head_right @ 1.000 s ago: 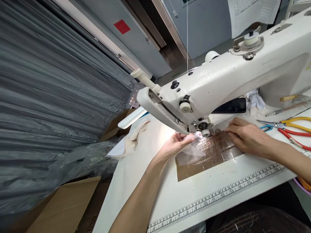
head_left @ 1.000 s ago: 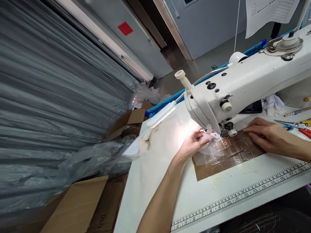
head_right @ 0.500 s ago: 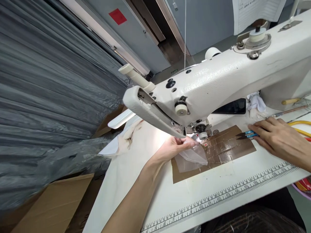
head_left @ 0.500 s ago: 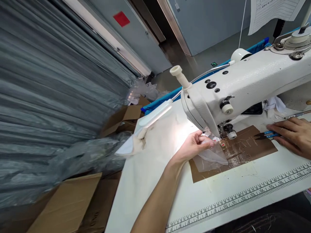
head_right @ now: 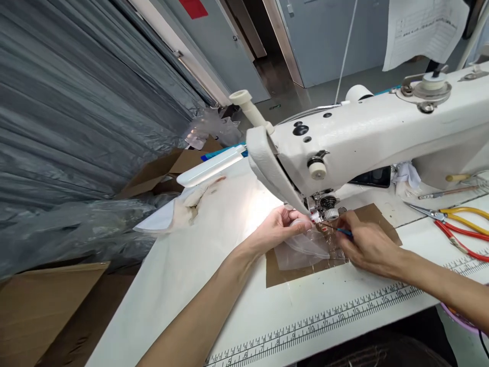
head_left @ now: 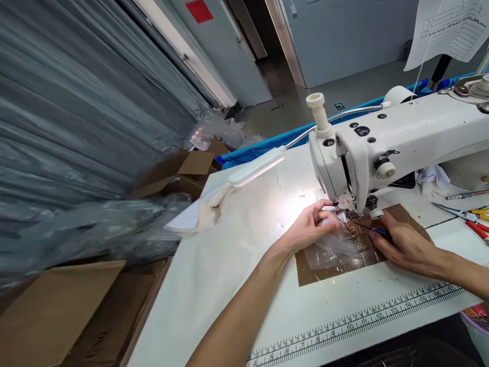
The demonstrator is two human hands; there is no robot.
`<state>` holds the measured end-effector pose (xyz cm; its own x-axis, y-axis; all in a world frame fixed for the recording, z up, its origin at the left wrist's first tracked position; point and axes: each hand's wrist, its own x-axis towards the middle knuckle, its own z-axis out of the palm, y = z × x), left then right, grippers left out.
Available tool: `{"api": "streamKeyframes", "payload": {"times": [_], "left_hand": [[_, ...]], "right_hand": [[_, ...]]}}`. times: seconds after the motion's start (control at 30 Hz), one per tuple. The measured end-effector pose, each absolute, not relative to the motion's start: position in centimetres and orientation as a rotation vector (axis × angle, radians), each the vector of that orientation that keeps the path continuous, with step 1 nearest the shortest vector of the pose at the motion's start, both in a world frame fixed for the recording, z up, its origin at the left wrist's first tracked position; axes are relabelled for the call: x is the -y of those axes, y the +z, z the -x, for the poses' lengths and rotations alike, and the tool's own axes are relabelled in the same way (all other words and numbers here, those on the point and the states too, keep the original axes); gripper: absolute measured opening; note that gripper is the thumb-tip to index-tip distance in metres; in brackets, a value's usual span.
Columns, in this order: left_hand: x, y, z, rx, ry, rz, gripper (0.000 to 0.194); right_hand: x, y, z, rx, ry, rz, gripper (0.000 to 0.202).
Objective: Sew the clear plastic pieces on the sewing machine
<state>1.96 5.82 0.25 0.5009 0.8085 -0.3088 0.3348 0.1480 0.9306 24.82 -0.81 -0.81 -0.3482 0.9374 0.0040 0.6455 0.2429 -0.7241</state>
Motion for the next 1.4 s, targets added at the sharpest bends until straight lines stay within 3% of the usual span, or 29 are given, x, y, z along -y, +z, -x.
{"api": "streamKeyframes", "payload": {"times": [0.13,0.77,1.4], "left_hand": [[-6.0,-0.1,-1.8,-0.995,0.495,-1.41,0.039],[-6.2,-1.0,-1.9,-0.98,0.615,-1.289,0.055],[-6.1,-0.8,-2.0,-1.0,0.588,-1.335,0.064]], "right_hand": [[-0.9,-0.4,-22.4,2.11,0.972,1.56,0.048],[-2.4,-2.7,-22.0,2.289,0.518,1.585,0.032],[-2.9,-2.2,-21.9,2.199,0.763,1.549,0.039]]}}
